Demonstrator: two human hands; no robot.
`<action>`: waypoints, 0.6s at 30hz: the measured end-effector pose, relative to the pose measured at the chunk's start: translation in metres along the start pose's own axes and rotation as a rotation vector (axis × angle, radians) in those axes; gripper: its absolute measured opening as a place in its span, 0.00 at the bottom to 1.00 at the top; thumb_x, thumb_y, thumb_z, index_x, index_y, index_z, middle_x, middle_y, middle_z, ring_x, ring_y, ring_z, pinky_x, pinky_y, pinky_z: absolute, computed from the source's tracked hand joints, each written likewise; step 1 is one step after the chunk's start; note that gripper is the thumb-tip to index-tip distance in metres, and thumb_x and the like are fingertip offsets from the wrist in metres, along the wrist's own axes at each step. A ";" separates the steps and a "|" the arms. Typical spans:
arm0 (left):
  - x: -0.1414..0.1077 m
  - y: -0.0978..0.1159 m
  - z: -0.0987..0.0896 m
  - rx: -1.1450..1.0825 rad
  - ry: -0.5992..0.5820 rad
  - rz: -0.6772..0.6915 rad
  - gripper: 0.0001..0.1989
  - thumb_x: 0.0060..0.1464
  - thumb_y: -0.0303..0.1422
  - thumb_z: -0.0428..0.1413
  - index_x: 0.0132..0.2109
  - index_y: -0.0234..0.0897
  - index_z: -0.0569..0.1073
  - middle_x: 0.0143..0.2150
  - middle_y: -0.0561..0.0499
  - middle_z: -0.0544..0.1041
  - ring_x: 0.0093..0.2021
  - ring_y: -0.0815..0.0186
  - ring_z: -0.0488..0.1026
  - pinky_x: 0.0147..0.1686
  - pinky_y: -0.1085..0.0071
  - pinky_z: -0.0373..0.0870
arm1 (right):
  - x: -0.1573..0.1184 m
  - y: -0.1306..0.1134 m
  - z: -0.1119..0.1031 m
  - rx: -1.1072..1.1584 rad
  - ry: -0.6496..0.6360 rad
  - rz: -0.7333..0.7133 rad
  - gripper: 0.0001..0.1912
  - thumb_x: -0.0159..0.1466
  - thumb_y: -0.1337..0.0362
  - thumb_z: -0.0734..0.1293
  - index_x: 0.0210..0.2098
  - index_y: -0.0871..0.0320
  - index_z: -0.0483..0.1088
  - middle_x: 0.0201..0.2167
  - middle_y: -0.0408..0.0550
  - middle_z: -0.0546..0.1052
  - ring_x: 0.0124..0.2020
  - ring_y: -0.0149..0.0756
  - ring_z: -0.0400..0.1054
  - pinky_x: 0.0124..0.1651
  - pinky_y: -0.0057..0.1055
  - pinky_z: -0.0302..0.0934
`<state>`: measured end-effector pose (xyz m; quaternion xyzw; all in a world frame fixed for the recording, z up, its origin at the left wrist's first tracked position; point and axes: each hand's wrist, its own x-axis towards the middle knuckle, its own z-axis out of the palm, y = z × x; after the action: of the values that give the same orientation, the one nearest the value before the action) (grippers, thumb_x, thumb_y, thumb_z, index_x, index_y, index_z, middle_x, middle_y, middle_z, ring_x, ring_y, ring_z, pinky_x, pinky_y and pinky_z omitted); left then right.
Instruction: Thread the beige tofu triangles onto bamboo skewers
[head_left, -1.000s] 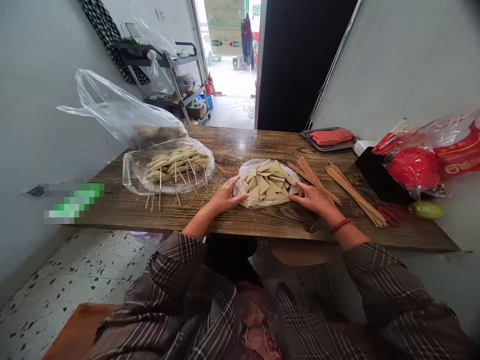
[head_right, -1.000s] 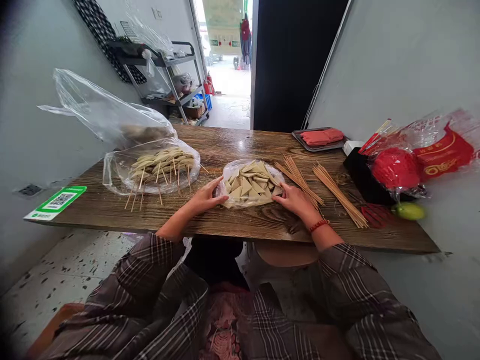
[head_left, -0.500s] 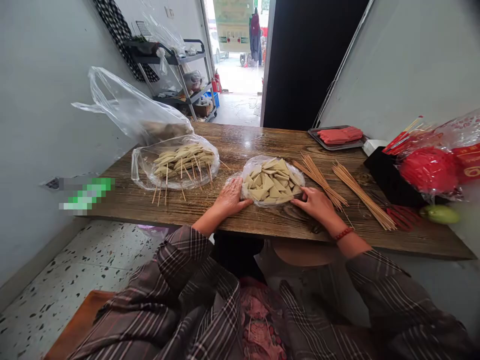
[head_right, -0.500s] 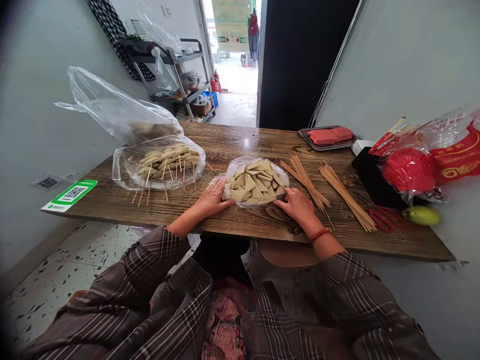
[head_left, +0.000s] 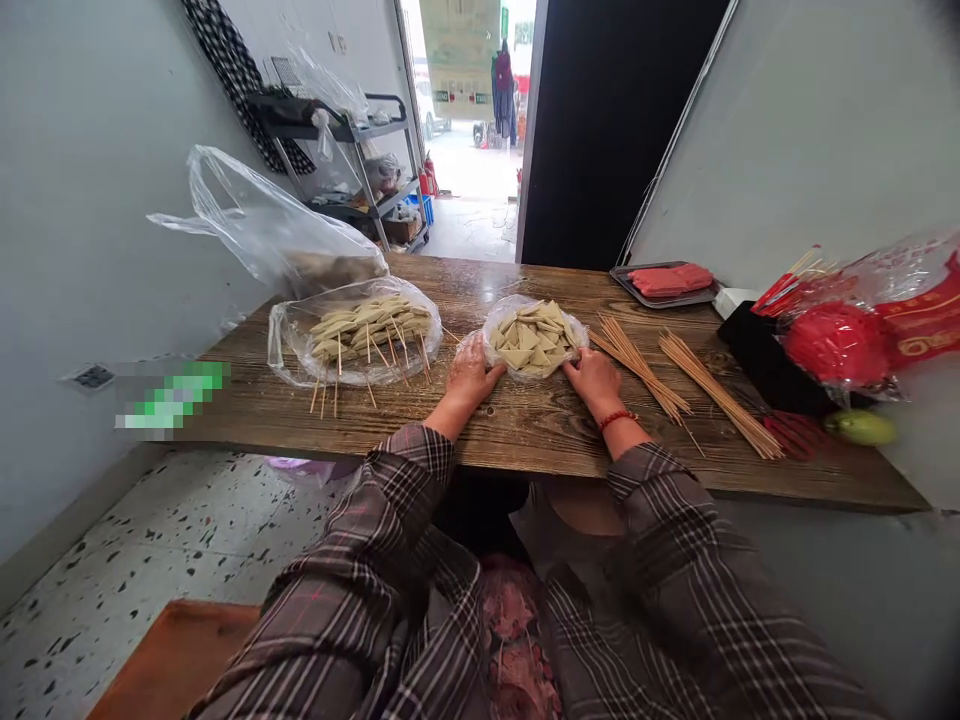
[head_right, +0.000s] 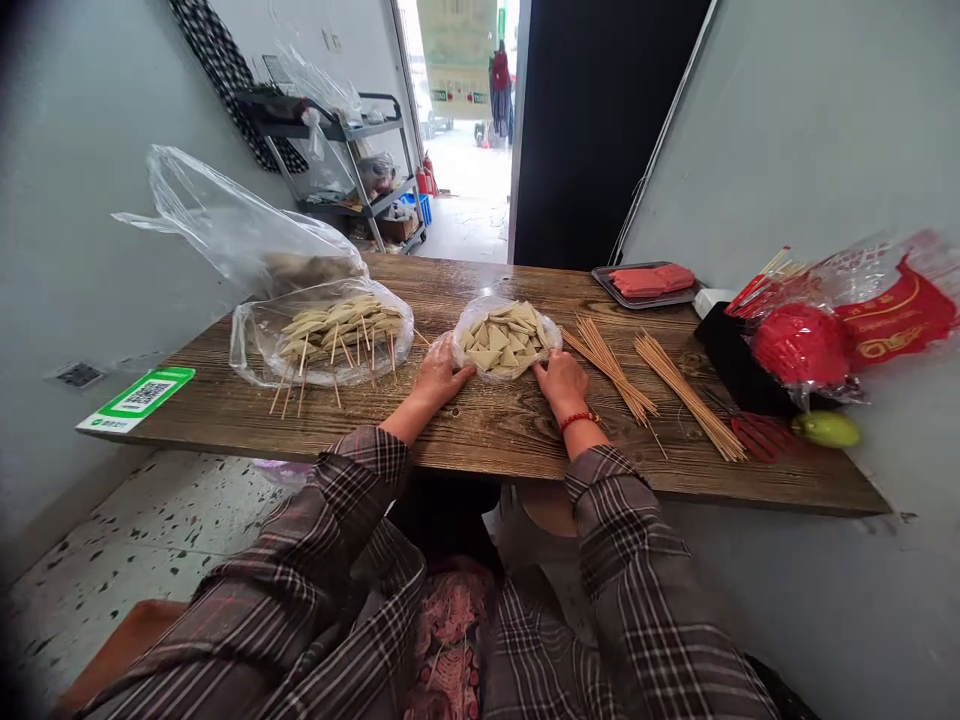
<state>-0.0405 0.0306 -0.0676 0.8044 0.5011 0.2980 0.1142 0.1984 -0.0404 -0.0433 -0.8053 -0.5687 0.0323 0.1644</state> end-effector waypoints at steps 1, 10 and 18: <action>-0.003 -0.001 -0.003 -0.014 0.011 0.005 0.41 0.53 0.37 0.60 0.68 0.22 0.54 0.69 0.28 0.59 0.70 0.47 0.55 0.69 0.55 0.52 | 0.000 0.001 0.000 0.015 0.004 -0.011 0.21 0.66 0.50 0.63 0.47 0.60 0.73 0.44 0.60 0.78 0.46 0.47 0.73 0.41 0.33 0.61; -0.046 -0.001 -0.031 0.000 -0.044 0.189 0.36 0.57 0.28 0.56 0.70 0.35 0.54 0.71 0.32 0.53 0.71 0.49 0.53 0.66 0.53 0.59 | -0.031 0.041 -0.022 0.230 0.147 -0.073 0.31 0.66 0.53 0.63 0.63 0.66 0.64 0.34 0.52 0.80 0.34 0.41 0.72 0.38 0.33 0.62; -0.053 0.007 -0.041 0.113 -0.093 0.141 0.13 0.60 0.32 0.52 0.49 0.36 0.76 0.53 0.41 0.76 0.56 0.55 0.71 0.60 0.56 0.65 | -0.069 -0.033 -0.020 0.076 0.012 -0.440 0.24 0.69 0.56 0.60 0.63 0.53 0.66 0.46 0.51 0.79 0.43 0.41 0.72 0.42 0.32 0.63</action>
<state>-0.0766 -0.0236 -0.0509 0.8559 0.4534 0.2386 0.0704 0.1487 -0.0983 -0.0240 -0.6552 -0.7281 0.0125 0.2011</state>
